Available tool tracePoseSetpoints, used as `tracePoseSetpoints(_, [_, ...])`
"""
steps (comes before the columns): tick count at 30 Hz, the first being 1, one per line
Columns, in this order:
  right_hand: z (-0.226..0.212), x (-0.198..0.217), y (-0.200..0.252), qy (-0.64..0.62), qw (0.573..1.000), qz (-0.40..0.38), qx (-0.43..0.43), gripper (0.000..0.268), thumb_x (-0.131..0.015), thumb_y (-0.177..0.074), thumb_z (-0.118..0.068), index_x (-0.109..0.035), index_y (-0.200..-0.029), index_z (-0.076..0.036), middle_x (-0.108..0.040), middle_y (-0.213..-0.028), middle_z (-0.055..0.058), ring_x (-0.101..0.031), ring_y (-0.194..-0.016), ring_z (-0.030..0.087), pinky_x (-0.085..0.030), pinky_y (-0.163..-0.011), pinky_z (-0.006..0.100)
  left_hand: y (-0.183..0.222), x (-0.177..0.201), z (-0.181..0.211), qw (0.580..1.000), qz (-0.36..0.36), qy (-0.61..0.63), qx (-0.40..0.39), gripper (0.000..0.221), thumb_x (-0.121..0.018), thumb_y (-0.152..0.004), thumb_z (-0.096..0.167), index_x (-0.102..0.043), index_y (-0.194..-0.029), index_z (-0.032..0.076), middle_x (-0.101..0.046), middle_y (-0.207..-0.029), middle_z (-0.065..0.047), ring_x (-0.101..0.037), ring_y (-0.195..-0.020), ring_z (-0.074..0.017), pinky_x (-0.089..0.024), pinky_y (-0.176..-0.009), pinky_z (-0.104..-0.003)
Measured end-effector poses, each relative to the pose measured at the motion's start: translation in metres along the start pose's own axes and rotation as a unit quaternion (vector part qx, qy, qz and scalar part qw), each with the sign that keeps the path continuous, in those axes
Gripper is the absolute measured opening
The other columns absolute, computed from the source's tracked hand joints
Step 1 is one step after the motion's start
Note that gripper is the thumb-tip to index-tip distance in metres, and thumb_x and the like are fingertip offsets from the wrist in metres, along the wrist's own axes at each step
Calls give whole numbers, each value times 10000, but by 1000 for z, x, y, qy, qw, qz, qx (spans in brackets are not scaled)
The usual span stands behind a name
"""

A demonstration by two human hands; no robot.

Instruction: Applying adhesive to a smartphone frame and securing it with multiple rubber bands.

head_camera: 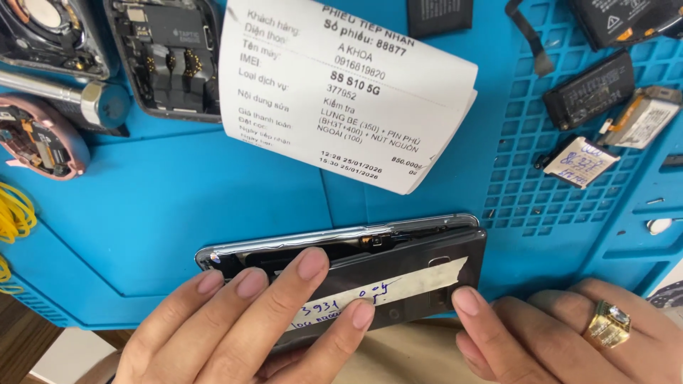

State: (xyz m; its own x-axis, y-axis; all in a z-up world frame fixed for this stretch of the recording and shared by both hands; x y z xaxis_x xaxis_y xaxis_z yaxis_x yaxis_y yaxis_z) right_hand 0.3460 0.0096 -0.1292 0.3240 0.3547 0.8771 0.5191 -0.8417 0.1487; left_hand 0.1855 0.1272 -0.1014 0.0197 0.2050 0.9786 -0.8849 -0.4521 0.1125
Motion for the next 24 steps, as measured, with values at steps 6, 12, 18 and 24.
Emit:
tracePoseSetpoints(6, [0,1,-4,13,1000,14,4,483,-725,-939,-511,-706,-1264,-154,-718,-814,-8,-629,-558,171,-531,-471,352,1,-2,-2,1000,2,-3,16,265,-671,-1057,539,-613,-1315,520,-694,-1276,127,-610,-1040,-165,-531,-894,-377])
tracePoseSetpoints(12, [3,3,-7,24,999,38,14,458,-710,-961,-527,-717,-1240,-164,-705,-763,-3,-608,-504,172,-508,-428,337,0,-3,-2,999,1,0,44,260,-705,-1028,556,-633,-1279,550,-687,-1258,149,-605,-1024,-165,-534,-894,-392])
tracePoseSetpoints(18, [3,-2,-2,31,999,33,25,489,-719,-961,-600,-734,-1233,-193,-725,-741,-1,-631,-490,178,-514,-422,326,-5,-6,-3,1000,2,-5,23,277,-676,-1057,511,-594,-1322,519,-678,-1283,129,-580,-1054,-175,-537,-909,-390])
tracePoseSetpoints(24, [3,-3,-3,37,998,35,33,503,-710,-968,-613,-733,-1237,-189,-709,-726,-5,-612,-467,167,-494,-389,324,-8,-7,-5,1000,11,-1,8,251,-658,-1053,494,-615,-1298,523,-686,-1256,131,-590,-1005,-158,-546,-876,-370])
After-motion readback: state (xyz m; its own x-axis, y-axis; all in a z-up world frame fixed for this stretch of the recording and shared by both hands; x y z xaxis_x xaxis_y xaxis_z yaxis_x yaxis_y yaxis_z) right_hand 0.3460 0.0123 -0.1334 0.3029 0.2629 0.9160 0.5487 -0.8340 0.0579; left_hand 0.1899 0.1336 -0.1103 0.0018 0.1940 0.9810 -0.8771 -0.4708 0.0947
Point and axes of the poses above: each hand's wrist, its own y-axis away from the middle knuckle, its own x-axis out of the back of the hand, z = x × y, the point moved 9 cm from there along -y, towards the middle knuckle
